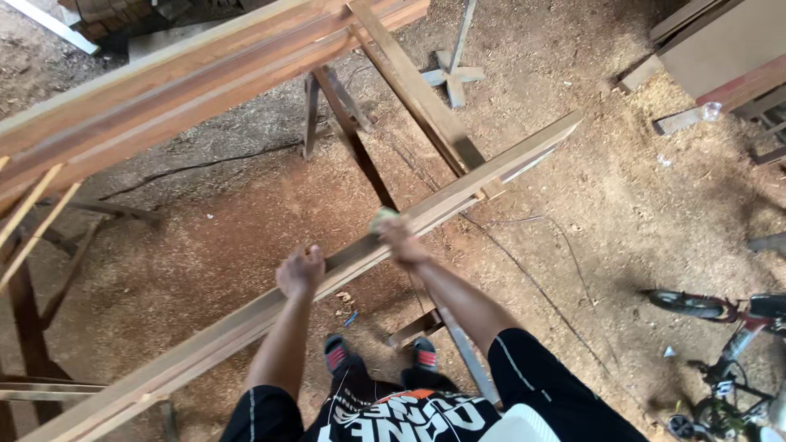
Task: The person sands the interior and exterior edges of a rectangular wooden frame by hand using a small piece of sandpaper.
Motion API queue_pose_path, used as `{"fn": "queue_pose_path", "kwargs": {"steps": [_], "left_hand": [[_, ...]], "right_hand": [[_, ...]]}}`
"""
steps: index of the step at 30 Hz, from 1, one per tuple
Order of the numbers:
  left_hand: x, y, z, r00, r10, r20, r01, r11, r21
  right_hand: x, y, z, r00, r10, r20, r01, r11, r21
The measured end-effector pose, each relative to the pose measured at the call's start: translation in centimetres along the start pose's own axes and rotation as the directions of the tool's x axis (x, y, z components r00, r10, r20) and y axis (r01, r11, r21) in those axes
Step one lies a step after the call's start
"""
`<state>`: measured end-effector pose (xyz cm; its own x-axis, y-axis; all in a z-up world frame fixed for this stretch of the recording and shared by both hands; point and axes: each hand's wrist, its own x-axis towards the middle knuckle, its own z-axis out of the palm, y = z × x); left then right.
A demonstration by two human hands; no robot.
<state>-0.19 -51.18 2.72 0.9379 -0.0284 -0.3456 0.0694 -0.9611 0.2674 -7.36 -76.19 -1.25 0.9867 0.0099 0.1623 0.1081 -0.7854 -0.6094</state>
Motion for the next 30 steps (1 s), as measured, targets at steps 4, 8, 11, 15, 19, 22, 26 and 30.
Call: {"fn": "queue_pose_path", "kwargs": {"steps": [4, 8, 11, 15, 19, 22, 26, 30], "left_hand": [[-0.2, 0.5, -0.3, 0.998, -0.026, 0.058, 0.020, 0.995, 0.096], [-0.1, 0.7, -0.2, 0.999, -0.026, -0.028, 0.028, 0.997, 0.079], [-0.5, 0.7, 0.0, 0.998, -0.055, 0.001, 0.055, 0.991, 0.126], [0.1, 1.0, -0.3, 0.998, -0.064, 0.000, 0.064, 0.991, 0.122], [-0.2, 0.7, -0.1, 0.997, -0.080, 0.018, 0.076, 0.984, 0.161], [-0.1, 0.9, 0.0, 0.999, -0.026, -0.031, 0.029, 0.993, 0.111], [-0.2, 0.6, 0.0, 0.999, -0.038, 0.003, 0.038, 0.997, 0.066], [0.0, 0.4, 0.0, 1.000, 0.007, -0.026, -0.007, 1.000, 0.023]], "right_hand": [[-0.5, -1.1, -3.9, 0.971, 0.116, 0.210, -0.211, 0.828, 0.519], [-1.5, 2.1, -11.1, 0.972, 0.233, 0.003, -0.220, 0.911, 0.349], [-1.9, 2.0, -11.9, 0.851, 0.524, -0.046, -0.523, 0.833, -0.182], [-1.2, -1.5, -7.6, 0.903, 0.414, 0.115, -0.426, 0.828, 0.364], [-1.8, -3.5, -3.5, 0.949, 0.238, 0.206, -0.309, 0.827, 0.471], [-1.2, -2.5, -3.2, 0.927, 0.220, 0.305, -0.330, 0.863, 0.382], [-1.4, 1.3, -8.0, 0.979, 0.192, 0.069, -0.196, 0.792, 0.578], [-1.3, 2.5, -10.0, 0.863, 0.497, -0.093, -0.462, 0.850, 0.252]]}}
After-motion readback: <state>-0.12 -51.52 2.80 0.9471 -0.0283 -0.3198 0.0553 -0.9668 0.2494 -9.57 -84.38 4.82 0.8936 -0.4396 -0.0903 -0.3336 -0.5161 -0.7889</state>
